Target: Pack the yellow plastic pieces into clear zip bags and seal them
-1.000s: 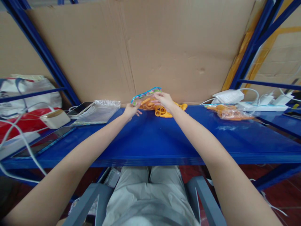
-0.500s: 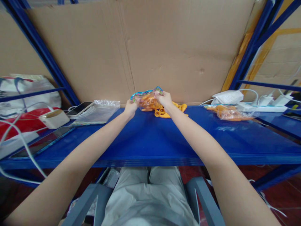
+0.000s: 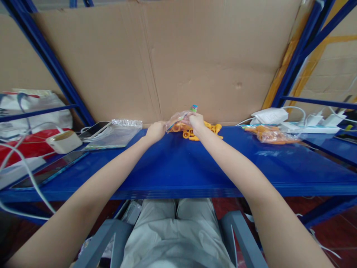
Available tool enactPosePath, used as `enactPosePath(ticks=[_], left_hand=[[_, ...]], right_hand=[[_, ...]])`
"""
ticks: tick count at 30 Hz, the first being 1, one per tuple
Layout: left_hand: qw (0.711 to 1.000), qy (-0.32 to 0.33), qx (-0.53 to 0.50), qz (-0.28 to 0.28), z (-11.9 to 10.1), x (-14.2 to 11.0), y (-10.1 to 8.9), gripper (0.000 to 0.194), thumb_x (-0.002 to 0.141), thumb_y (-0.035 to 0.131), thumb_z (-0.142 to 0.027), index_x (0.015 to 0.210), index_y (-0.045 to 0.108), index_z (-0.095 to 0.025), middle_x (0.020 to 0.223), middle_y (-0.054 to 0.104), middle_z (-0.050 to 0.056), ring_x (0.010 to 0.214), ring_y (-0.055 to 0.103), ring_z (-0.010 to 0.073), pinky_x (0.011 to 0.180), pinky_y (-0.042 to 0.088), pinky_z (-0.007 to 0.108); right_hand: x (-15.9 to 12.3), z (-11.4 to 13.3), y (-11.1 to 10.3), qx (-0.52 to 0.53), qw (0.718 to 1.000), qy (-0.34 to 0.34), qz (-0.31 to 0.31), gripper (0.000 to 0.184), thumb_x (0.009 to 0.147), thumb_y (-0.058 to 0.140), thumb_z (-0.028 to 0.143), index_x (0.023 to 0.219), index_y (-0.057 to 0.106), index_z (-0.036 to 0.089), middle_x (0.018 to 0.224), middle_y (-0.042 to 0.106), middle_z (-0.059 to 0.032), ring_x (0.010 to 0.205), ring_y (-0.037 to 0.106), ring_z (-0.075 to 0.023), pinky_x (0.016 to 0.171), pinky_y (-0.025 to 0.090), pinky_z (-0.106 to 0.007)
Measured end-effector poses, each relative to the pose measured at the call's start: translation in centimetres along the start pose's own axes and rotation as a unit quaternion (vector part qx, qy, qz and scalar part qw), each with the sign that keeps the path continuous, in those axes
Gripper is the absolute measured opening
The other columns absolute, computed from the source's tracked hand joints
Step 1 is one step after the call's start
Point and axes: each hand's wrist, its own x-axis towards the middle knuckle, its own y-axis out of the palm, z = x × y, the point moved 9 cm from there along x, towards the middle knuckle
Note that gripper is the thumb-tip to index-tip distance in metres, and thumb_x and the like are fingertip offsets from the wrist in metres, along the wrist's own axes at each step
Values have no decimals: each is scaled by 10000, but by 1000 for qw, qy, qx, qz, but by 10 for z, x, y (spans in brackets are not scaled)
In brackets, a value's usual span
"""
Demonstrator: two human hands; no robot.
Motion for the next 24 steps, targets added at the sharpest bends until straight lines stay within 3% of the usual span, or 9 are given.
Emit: enactPosePath(ticks=[4, 8, 11, 16, 21, 24], left_hand=[[977, -93, -195, 1, 7, 1, 8, 145, 903, 596, -222, 948, 709, -145, 773, 722, 83, 655, 719, 205, 641, 568, 305], [931, -115, -348, -8, 2, 0, 13, 293, 956, 555, -374, 1123, 652, -153, 988, 746, 110, 745, 736, 165, 680, 568, 266], [924, -117, -363, 32, -3, -1, 18, 328, 953, 556, -411, 1171, 634, -178, 1077, 741, 113, 826, 741, 172, 724, 574, 278], [932, -93, -345, 53, -13, 4, 7, 319, 924, 607, -391, 1181, 658, -210, 1154, 718, 105, 833, 742, 178, 661, 568, 230], [944, -49, -325, -27, -27, 16, -23, 339, 906, 611, -465, 1087, 707, -195, 1255, 668, 93, 719, 731, 139, 624, 571, 226], [941, -12, -323, -99, -37, 22, -43, 341, 891, 627, -468, 1051, 713, -180, 1219, 679, 79, 745, 724, 132, 652, 571, 226]], right_hand=[[1, 17, 1, -44, 993, -112, -5, 170, 845, 566, 91, 704, 564, 187, 837, 691, -22, 827, 686, -119, 856, 547, -276], [2, 39, -4, -163, 964, -211, -23, 157, 872, 592, 251, 729, 604, 187, 912, 711, -54, 984, 671, -197, 918, 512, -327], [7, 54, -12, -223, 938, -263, -40, 213, 860, 625, 311, 687, 590, 191, 839, 699, -64, 1023, 660, -240, 922, 506, -349], [26, 70, -26, -287, 918, -268, -46, 344, 880, 609, 400, 609, 538, 201, 671, 632, -60, 936, 673, -269, 831, 535, -372], [27, 111, -32, -317, 875, -363, -49, 354, 877, 630, 454, 650, 553, 193, 822, 665, -97, 1045, 627, -269, 857, 533, -385], [23, 129, -33, -253, 888, -380, -44, 352, 898, 606, 451, 685, 579, 173, 770, 642, -65, 933, 656, -240, 750, 550, -356]])
